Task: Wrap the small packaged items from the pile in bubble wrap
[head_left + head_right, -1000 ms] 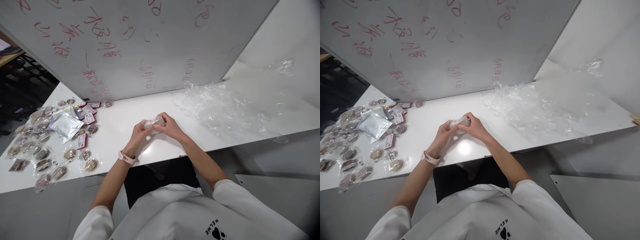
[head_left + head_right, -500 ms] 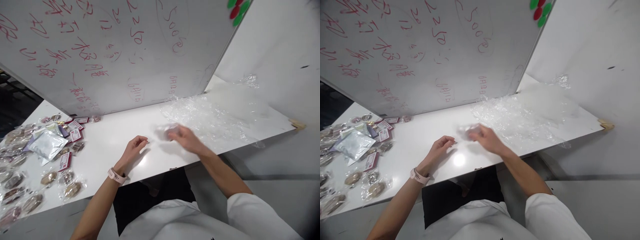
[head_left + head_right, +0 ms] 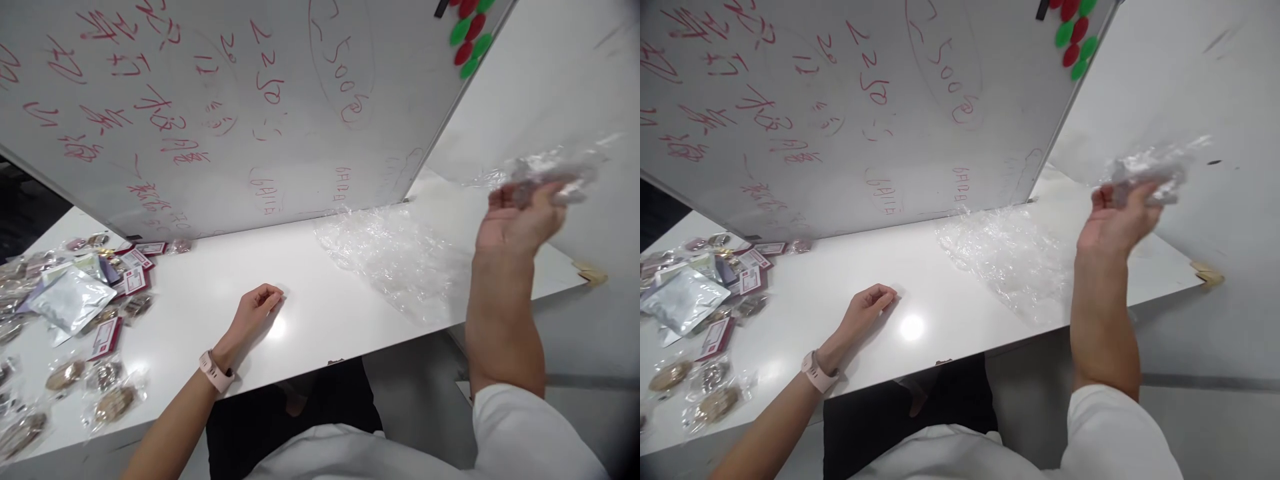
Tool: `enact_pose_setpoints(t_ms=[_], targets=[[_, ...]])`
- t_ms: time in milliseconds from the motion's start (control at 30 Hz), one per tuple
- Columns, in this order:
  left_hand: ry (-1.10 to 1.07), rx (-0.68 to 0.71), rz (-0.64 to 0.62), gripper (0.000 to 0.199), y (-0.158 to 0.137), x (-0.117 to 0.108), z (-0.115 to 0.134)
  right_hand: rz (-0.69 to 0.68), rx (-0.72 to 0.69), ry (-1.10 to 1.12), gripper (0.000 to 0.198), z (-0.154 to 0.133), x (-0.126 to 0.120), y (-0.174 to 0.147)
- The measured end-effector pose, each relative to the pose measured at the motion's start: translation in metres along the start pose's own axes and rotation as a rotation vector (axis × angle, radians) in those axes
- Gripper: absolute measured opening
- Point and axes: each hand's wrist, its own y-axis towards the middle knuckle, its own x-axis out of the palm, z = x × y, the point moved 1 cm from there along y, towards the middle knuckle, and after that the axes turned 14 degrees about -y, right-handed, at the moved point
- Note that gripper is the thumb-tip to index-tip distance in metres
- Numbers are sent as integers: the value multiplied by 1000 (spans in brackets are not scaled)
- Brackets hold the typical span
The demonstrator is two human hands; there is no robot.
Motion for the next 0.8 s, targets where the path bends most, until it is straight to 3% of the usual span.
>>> enact_pose_setpoints(t_ms=[100, 200, 467, 600, 667, 800], targets=[[-25, 5, 2, 27, 1, 0, -2, 43, 170, -92, 17, 25, 34, 22], [-22, -8, 2, 27, 1, -1, -5, 108, 225, -159, 22, 38, 47, 31], [-31, -23, 4, 25, 3, -2, -8, 173, -312, -119, 26, 27, -1, 11], [-17, -23, 12, 26, 3, -1, -5, 170, -368, -99, 25, 30, 18, 31], [-20, -22, 17, 26, 3, 1, -1, 101, -251, -143, 20, 43, 44, 49], [-20, -21, 33, 27, 3, 3, 3, -169, 262, -362, 24, 93, 95, 84]])
